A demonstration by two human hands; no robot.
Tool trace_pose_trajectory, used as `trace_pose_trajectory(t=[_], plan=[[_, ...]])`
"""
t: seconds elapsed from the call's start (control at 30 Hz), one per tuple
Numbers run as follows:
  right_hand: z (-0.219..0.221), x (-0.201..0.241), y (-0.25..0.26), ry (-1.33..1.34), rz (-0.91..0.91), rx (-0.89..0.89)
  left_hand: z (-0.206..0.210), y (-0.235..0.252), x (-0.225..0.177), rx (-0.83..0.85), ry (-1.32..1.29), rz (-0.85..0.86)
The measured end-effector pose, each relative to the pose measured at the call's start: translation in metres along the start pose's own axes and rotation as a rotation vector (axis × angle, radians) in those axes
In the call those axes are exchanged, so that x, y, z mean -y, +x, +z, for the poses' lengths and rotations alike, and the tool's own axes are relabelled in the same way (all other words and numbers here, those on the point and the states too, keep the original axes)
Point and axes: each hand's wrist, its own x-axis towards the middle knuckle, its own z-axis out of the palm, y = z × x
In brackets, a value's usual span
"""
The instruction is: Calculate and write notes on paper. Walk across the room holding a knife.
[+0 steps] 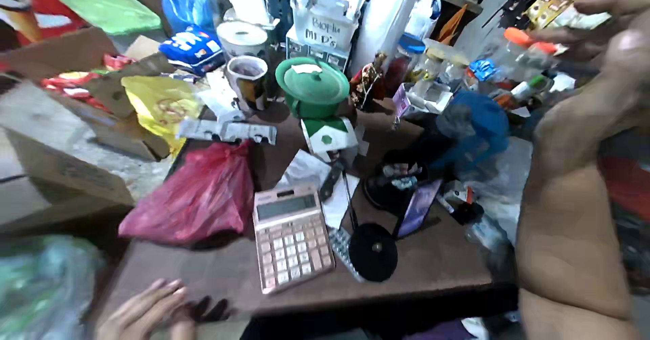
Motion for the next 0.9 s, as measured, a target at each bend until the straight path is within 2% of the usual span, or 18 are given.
trace_pose_trajectory(t=[0.07, 0.1, 0.17, 0.2, 0.27, 0.4, 0.5, 0.67, 0.77, 0.9], plan=[[-0.007, 0.05, -0.049, 0.17, 0.001, 0.018, 0.007, -0.021, -0.045, 0.08, -0.086, 0.058], [-0.011, 0.075, -0.078, 0.256, 0.074, 0.05, 0.011, -0.035, -0.065, 0.126, -0.121, 0.074], [-0.024, 0.108, -0.143, 0.449, 0.295, 0.222, 0.013, -0.07, -0.09, 0.235, -0.178, 0.096], [-0.033, 0.116, -0.175, 0.494, 0.415, 0.331, 0.011, -0.088, -0.097, 0.29, -0.2, 0.107], [-0.046, 0.123, -0.231, 0.592, 0.648, 0.443, -0.001, -0.117, -0.105, 0.382, -0.225, 0.125], [-0.066, 0.133, -0.303, 0.568, 0.909, 0.362, -0.038, -0.157, -0.113, 0.503, -0.234, 0.051], [-0.074, 0.133, -0.326, 0.41, 0.835, 0.278, -0.056, -0.175, -0.119, 0.481, -0.232, -0.011], [-0.077, 0.138, -0.331, 0.23, 0.657, 0.3, -0.059, -0.193, -0.134, 0.473, -0.246, -0.02], [-0.075, 0.128, -0.321, 0.046, 0.709, 0.386, -0.055, -0.201, -0.142, 0.563, -0.234, 0.013], [-0.066, 0.083, -0.302, -0.172, 0.94, 0.687, -0.051, -0.209, -0.144, 0.685, -0.227, 0.021]])
